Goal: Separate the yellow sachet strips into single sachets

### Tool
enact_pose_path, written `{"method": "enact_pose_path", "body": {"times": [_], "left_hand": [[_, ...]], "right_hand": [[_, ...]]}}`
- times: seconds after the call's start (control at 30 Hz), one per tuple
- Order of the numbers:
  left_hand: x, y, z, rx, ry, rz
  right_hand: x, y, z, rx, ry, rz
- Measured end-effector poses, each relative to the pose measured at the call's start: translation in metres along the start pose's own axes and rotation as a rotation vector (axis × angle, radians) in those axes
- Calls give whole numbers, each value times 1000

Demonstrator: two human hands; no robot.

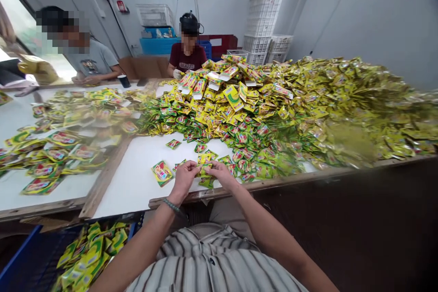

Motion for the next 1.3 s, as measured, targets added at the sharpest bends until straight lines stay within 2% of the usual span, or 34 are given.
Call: {"method": "enact_pose_path", "body": {"times": [0.1,0.2,0.27,0.33,0.47,0.57,0.67,0.83,0.93,1.07,1.17,1.23,1.3], "left_hand": [[4,-5,6,35,-53,-37],[14,-4,4,129,-98,-68],[25,-2,-2,232,-66,-80],[38,1,-5,341,-7,-81],[55,2,7,447,9,-68],[57,3,17,413,-36,-38],[50,5,15,323,-71,-16],[26,3,2,46,-121,-44],[13,3,-3,-169,-136,-85],[7,5,-11,-345,-75,-151],[8,1,-14,-402,15,-181],[8,-3,-17,-416,71,-188],[8,-5,-24,-407,107,-193]], "right_hand": [[1,2,-6,-84,90,-15],[0,-1,-19,-308,320,-81],[-3,-5,-27,-409,458,-132],[-5,-7,-31,-460,541,-152],[-9,-6,-35,-505,622,-142],[-13,-6,-37,-434,653,-158],[-16,-7,-35,-344,654,-161],[-6,-3,-16,-43,442,-56],[3,-6,-2,-2,368,-64],[10,-10,7,-128,421,-89],[10,-9,13,-119,465,-93],[11,-7,17,-92,480,-47],[14,-4,27,-133,414,52]]}}
Point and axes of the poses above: each hand's wrist, its own x-axis towards the middle knuckle, its own z-axis out of the palm, y = z × x, the point moved 6 cm from there along x, towards the middle knuckle, and after that the axes turned 10 degrees about z, right-handed, at the moved point
